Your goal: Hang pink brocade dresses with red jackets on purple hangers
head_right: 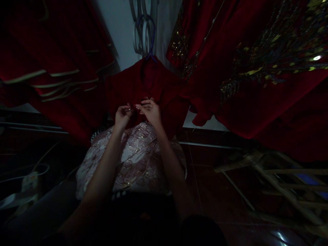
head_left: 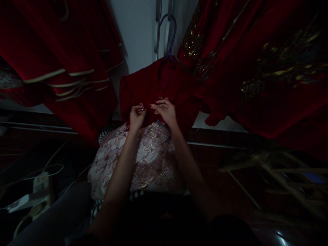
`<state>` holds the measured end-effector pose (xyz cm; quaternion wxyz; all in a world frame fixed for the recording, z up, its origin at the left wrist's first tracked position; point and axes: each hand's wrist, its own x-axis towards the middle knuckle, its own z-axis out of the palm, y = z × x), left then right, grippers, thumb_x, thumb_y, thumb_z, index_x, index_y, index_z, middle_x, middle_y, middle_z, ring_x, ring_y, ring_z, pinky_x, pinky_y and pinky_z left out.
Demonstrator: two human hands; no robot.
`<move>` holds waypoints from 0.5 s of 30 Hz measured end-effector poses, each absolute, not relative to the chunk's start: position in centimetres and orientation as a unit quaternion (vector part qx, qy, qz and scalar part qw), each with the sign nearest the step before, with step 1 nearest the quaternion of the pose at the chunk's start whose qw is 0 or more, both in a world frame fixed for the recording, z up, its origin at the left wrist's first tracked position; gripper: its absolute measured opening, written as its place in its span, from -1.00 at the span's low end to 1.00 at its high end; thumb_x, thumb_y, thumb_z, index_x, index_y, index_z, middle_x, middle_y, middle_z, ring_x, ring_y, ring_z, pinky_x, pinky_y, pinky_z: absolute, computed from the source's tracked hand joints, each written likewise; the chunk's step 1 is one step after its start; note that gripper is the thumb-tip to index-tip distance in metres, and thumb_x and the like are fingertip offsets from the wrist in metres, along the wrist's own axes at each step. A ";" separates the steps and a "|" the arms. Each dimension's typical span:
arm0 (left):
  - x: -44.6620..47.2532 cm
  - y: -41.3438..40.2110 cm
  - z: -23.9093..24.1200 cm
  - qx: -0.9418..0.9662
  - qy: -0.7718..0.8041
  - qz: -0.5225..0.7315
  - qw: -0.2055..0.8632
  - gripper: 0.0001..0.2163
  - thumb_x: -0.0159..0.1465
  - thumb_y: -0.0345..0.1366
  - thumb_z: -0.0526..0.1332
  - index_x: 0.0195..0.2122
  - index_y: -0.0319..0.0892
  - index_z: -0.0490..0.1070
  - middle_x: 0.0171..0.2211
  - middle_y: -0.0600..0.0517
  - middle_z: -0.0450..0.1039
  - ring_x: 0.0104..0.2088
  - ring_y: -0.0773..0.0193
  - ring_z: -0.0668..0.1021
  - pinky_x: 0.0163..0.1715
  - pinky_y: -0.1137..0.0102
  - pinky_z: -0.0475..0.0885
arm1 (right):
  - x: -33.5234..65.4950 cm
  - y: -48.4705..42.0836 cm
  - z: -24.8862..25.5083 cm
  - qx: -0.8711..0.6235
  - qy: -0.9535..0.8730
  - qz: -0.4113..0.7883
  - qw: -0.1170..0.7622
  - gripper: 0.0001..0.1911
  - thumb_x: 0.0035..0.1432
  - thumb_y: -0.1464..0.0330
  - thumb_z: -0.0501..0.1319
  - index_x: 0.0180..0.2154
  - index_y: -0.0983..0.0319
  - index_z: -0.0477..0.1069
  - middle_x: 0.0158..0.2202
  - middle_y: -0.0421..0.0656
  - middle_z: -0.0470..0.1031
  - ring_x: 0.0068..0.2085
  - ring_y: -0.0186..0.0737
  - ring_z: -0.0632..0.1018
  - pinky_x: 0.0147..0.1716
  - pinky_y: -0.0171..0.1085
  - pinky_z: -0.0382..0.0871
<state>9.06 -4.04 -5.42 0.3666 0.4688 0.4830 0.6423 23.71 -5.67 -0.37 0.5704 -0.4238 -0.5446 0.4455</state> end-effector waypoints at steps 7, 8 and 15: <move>8.6 -4.0 -4.6 0.469 0.450 0.651 0.393 -0.74 -0.04 -0.33 0.30 -0.29 -0.27 0.40 -0.35 -0.01 0.51 -0.36 0.36 0.54 -0.27 0.43 0.46 | 21.8 -4.6 -1.5 -0.449 -0.592 0.357 0.566 -0.67 -0.04 0.19 0.36 -0.26 0.20 0.39 -0.43 -0.23 0.50 -0.41 -0.31 0.56 -0.35 -0.26 0.53; 8.5 -4.1 -4.4 0.467 0.447 0.650 0.399 -0.72 -0.04 -0.31 0.31 -0.28 -0.28 0.42 -0.35 -0.02 0.52 -0.37 0.35 0.55 -0.29 0.44 0.46 | 21.7 -4.7 -1.6 -0.447 -0.601 0.345 0.565 -0.70 -0.03 0.23 0.36 -0.26 0.20 0.39 -0.43 -0.23 0.51 -0.40 -0.31 0.57 -0.34 -0.27 0.52; 8.1 -5.3 -3.2 0.472 0.436 0.655 0.396 -0.70 0.02 -0.22 0.31 -0.26 -0.30 0.52 -0.32 -0.07 0.57 -0.38 0.34 0.56 -0.34 0.47 0.46 | 21.3 -4.9 -2.1 -0.450 -0.637 0.265 0.567 -0.75 0.03 0.31 0.32 -0.22 0.21 0.38 -0.41 -0.24 0.53 -0.37 -0.34 0.57 -0.33 -0.34 0.47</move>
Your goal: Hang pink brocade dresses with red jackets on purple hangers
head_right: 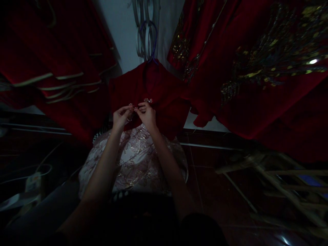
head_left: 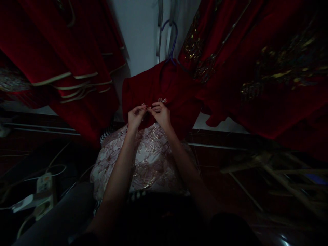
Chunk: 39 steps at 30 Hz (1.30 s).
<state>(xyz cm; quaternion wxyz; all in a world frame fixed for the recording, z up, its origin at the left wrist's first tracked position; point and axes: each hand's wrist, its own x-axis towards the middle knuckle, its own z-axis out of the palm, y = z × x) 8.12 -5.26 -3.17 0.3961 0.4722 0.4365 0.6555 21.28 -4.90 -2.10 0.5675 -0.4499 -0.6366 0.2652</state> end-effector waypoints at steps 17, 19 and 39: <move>6.9 -6.0 -1.4 0.659 0.530 0.511 0.153 -0.77 0.14 -0.21 0.26 -0.25 -0.21 0.59 -0.30 -0.07 0.61 -0.33 0.20 0.62 -0.26 0.37 0.50 | 20.7 -5.0 -2.5 -0.476 -0.630 0.207 0.577 -0.80 0.11 0.31 0.24 -0.20 0.20 0.36 -0.37 -0.21 0.51 -0.37 -0.35 0.55 -0.32 -0.35 0.46; 6.7 -5.7 -1.1 0.668 0.525 0.506 0.150 -0.77 0.14 -0.21 0.26 -0.26 -0.22 0.58 -0.31 -0.07 0.61 -0.33 0.21 0.62 -0.29 0.39 0.49 | 20.6 -5.0 -2.4 -0.478 -0.631 0.203 0.576 -0.81 0.11 0.31 0.24 -0.20 0.21 0.36 -0.36 -0.20 0.52 -0.37 -0.35 0.54 -0.31 -0.34 0.46; 10.2 -10.1 -9.6 0.611 0.622 0.484 0.070 -0.53 0.24 -0.45 -0.01 0.19 -0.19 0.24 0.08 -0.18 0.29 0.12 0.07 0.39 0.13 0.18 0.32 | 28.6 -9.6 -5.8 -0.501 -0.649 0.330 0.468 -0.73 0.18 0.29 0.15 -0.13 0.22 0.51 -0.10 -0.08 0.58 -0.10 -0.22 0.59 -0.01 -0.17 0.45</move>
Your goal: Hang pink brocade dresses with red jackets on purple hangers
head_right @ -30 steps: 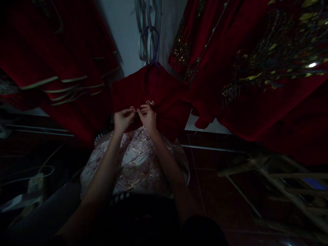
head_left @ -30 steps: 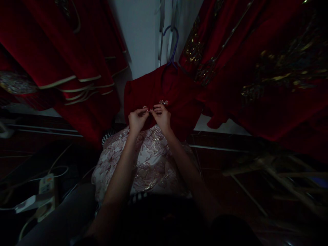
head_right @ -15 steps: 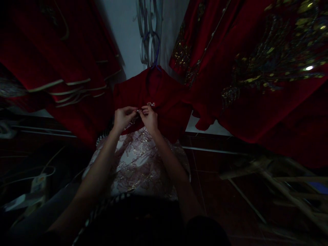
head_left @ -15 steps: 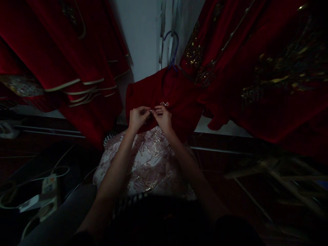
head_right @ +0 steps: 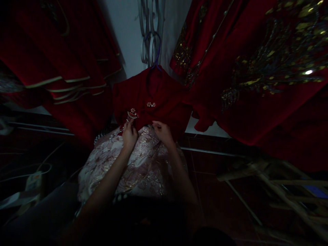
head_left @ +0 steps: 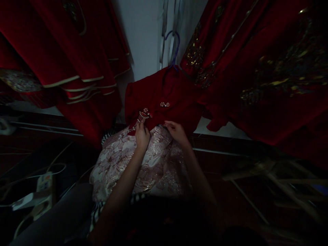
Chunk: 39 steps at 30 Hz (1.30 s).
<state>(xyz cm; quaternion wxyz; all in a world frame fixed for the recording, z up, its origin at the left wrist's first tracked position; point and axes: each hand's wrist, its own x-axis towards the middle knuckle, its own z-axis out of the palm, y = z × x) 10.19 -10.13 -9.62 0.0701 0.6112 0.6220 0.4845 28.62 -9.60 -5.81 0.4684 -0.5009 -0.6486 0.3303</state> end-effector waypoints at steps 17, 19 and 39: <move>9.0 -9.4 -10.2 0.601 0.625 0.481 0.130 -0.44 0.22 -0.38 0.05 0.28 -0.14 0.06 0.23 -0.16 0.14 0.26 0.08 0.25 0.24 0.17 0.23 | 26.3 -9.0 -8.2 -0.595 -0.667 0.137 0.426 -0.67 0.18 0.43 0.06 -0.04 0.37 0.40 -0.05 0.12 0.47 0.02 -0.01 0.45 0.11 -0.04 0.27; 9.0 -9.2 -10.4 0.595 0.629 0.481 0.134 -0.49 0.25 -0.38 0.00 0.26 -0.16 0.09 0.22 -0.17 0.17 0.25 0.09 0.26 0.24 0.16 0.22 | 26.0 -8.8 -8.9 -0.596 -0.668 0.143 0.423 -0.64 0.16 0.46 0.05 0.00 0.40 0.35 -0.03 0.14 0.43 0.04 0.00 0.43 0.12 -0.04 0.25; 8.1 -7.1 -8.9 0.638 0.667 0.365 0.124 -0.64 0.23 -0.32 0.05 0.06 -0.22 0.26 0.08 -0.26 0.24 -0.02 -0.02 0.50 0.01 0.11 0.40 | 27.0 -6.5 -11.5 -0.562 -0.587 0.297 0.502 -0.65 0.00 0.40 0.25 -0.11 0.28 0.36 -0.18 -0.06 0.52 -0.24 -0.28 0.54 -0.20 -0.25 0.46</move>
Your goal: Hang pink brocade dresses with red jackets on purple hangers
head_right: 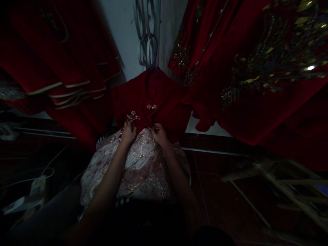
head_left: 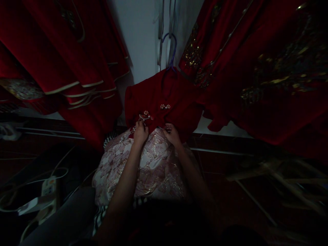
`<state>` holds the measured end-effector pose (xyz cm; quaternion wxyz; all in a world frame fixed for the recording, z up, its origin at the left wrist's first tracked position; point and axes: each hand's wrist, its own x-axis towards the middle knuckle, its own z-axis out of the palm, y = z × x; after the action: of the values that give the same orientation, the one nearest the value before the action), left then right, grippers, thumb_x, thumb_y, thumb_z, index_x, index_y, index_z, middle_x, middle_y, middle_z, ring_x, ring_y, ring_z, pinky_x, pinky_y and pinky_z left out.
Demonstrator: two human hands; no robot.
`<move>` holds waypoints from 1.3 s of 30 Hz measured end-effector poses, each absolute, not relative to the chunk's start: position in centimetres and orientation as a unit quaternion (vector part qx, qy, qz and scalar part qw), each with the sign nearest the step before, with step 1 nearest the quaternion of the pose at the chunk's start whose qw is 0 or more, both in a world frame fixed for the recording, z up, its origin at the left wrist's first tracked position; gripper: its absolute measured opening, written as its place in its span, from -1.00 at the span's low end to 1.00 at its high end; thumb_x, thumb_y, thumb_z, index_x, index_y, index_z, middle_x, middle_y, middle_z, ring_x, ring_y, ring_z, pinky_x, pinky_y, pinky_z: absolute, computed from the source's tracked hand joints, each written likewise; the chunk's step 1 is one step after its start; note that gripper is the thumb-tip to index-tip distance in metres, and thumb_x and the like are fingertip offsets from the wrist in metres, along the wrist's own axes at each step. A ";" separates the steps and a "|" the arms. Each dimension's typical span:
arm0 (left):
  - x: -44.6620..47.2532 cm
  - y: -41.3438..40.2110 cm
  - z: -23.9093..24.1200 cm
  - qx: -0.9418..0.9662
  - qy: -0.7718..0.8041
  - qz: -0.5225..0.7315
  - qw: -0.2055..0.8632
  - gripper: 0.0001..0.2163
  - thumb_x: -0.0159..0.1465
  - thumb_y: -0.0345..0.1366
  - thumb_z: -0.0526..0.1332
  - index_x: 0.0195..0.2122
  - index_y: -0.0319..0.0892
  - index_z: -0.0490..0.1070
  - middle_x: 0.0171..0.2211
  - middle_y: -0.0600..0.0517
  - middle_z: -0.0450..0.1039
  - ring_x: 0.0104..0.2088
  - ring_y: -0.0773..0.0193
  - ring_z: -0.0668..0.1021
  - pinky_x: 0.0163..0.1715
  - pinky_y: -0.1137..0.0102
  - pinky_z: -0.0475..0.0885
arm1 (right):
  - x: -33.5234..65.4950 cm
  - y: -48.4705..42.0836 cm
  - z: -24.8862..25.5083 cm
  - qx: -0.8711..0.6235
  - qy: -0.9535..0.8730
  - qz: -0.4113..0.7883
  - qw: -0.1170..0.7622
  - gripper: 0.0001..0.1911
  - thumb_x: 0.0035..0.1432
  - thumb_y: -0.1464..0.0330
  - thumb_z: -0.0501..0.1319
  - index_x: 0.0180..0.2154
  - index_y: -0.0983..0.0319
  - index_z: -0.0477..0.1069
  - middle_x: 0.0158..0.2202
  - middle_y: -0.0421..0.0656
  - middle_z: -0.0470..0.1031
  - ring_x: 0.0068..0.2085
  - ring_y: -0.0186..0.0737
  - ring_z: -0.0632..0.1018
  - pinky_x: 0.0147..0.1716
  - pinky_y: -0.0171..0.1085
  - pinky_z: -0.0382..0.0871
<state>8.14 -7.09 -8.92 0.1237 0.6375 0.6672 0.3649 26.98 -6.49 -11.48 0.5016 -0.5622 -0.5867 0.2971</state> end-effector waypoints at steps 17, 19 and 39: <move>2.9 -8.2 -7.8 0.597 0.571 0.525 0.206 -0.74 0.22 -0.14 0.15 -0.13 -0.15 0.35 -0.32 0.03 0.44 -0.42 0.35 0.47 -0.43 0.50 0.37 | 29.2 -7.4 -9.0 -0.520 -0.636 0.325 0.468 -0.83 0.10 0.29 0.22 -0.29 0.25 0.47 -0.31 -0.11 0.59 -0.33 -0.28 0.58 -0.26 -0.27 0.46; 2.4 -8.4 -7.0 0.602 0.556 0.530 0.218 -0.73 0.22 -0.11 0.15 -0.14 -0.15 0.36 -0.35 0.05 0.41 -0.46 0.38 0.43 -0.51 0.54 0.32 | 29.4 -7.7 -8.0 -0.516 -0.598 0.368 0.492 -0.80 0.07 0.30 0.25 -0.26 0.27 0.47 -0.30 -0.08 0.60 -0.30 -0.26 0.59 -0.22 -0.25 0.46; 6.4 -10.3 -4.8 0.701 0.497 0.456 0.232 -0.86 0.11 -0.27 0.25 -0.38 -0.17 0.30 -0.44 0.10 0.44 -0.44 0.39 0.49 -0.40 0.51 0.36 | 23.4 -11.3 -5.7 -0.433 -0.615 0.387 0.534 -0.77 0.04 0.23 0.31 -0.27 0.22 0.48 -0.34 -0.16 0.60 -0.34 -0.32 0.59 -0.28 -0.33 0.50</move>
<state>6.36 -10.34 -4.78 0.2321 0.7006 0.4971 0.4562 23.40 -11.29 -5.66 0.5337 -0.4328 -0.6150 0.3869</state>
